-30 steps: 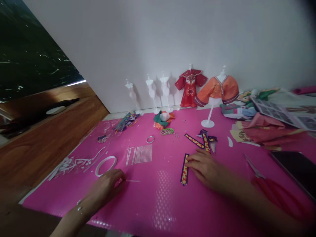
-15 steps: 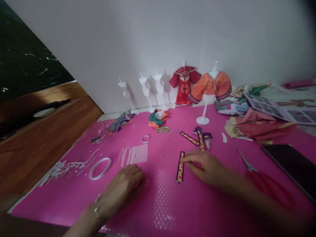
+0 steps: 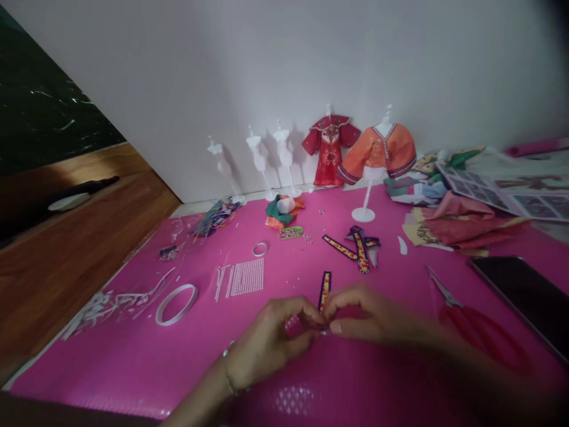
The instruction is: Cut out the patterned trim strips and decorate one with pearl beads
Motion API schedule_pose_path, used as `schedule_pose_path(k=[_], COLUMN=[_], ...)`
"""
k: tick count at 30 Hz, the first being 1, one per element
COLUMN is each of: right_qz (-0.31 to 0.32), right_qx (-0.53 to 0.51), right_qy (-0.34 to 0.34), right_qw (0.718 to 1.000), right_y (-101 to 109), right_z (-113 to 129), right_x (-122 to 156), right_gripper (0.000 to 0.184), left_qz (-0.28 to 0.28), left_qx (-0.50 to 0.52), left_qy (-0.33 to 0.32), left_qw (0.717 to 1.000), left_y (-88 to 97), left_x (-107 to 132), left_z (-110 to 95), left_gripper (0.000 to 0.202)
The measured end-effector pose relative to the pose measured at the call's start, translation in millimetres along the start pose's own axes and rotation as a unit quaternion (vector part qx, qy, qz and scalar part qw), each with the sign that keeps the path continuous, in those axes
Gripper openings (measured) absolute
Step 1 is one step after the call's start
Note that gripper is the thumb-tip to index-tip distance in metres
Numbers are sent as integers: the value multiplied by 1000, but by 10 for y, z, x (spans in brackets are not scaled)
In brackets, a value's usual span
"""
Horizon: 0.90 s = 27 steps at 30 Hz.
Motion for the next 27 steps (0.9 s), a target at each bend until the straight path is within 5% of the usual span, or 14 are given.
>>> schedule_pose_path(k=[6,12,27], right_qz=[4,16,23], right_qx=[23,13,-15], right_qy=[-19,-31,-25], right_qw=[1000,999,999], right_y=[-11,-26,-36], right_z=[-28,-42,-11], right_x=[-3,9,19], right_gripper=[9,9,8], left_qz=[7,53,60], left_qx=[106,179,175], left_qy=[38,82,173], left_qw=[994,979,967], left_y=[-2,-44,-97], left_x=[-25,-17,54], left_z=[56,138,288], left_gripper=[4,15,18])
Point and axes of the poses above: each hand's wrist, its own x-axis away from the middle knuckle, its own y-axis out of the back of the hand, z = x × y, the point moved 7 cm from there along -x, towards the middle knuckle, and after that the axes turned 13 degrees about y, right-handed, at the moved point
